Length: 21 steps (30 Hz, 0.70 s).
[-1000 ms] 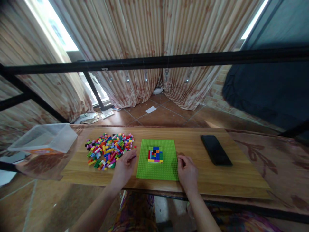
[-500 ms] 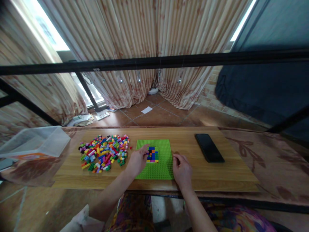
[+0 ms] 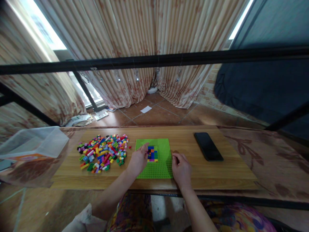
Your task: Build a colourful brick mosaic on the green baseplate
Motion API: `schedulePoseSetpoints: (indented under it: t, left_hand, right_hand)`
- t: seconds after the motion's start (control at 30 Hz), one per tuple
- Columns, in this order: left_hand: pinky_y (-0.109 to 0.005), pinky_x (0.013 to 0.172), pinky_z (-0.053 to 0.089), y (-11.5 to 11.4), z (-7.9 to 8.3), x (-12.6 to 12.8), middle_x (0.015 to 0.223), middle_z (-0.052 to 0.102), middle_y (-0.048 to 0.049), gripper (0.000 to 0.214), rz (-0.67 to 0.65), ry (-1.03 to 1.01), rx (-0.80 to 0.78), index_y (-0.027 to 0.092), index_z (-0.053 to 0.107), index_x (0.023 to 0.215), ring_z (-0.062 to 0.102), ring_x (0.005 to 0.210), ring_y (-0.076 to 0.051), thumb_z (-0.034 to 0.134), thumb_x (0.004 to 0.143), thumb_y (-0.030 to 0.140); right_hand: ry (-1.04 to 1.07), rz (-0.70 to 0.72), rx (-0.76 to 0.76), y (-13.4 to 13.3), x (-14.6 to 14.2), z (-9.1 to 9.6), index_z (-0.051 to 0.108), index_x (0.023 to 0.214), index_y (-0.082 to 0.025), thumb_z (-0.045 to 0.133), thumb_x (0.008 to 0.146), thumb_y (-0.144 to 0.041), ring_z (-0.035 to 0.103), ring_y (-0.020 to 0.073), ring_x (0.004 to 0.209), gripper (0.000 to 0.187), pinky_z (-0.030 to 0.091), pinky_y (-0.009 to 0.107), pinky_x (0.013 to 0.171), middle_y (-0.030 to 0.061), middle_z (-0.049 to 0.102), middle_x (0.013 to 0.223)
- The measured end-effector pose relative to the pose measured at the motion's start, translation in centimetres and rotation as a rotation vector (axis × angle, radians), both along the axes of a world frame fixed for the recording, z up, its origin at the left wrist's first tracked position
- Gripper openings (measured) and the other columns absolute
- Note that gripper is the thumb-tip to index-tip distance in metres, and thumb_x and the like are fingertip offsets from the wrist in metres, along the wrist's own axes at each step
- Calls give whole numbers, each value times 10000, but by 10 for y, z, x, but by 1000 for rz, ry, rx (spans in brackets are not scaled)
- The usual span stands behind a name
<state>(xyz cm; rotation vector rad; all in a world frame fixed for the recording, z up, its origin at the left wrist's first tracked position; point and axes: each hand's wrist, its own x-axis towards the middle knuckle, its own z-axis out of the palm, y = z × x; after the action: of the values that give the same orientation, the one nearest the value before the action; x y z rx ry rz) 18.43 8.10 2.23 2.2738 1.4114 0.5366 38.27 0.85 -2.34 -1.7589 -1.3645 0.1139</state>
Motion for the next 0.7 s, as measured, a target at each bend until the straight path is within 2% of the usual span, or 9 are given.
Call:
schedulePoseSetpoints:
  t: [0.4,0.7]
  left_hand:
    - [-287,852,499,-2,-5,3,1018,678,-80,521,70,-104,0,182,428,1324,656,941,-183,444,824,37]
    - [-303,815,512,-2,7,6,932,698,-70,438,125,-136,-62,138,475,1272,663,865,-181,455,838,82]
  right_hand:
    - [-10,-4,11,0,0,0,668,869,-169,455,882,-360,615,217,784,286,469,343,719,103,674,859]
    - [-4,4,15,0,0,0,669,873,-178,440,889,-375,620,225,804,302,474,355,730,104,678,870]
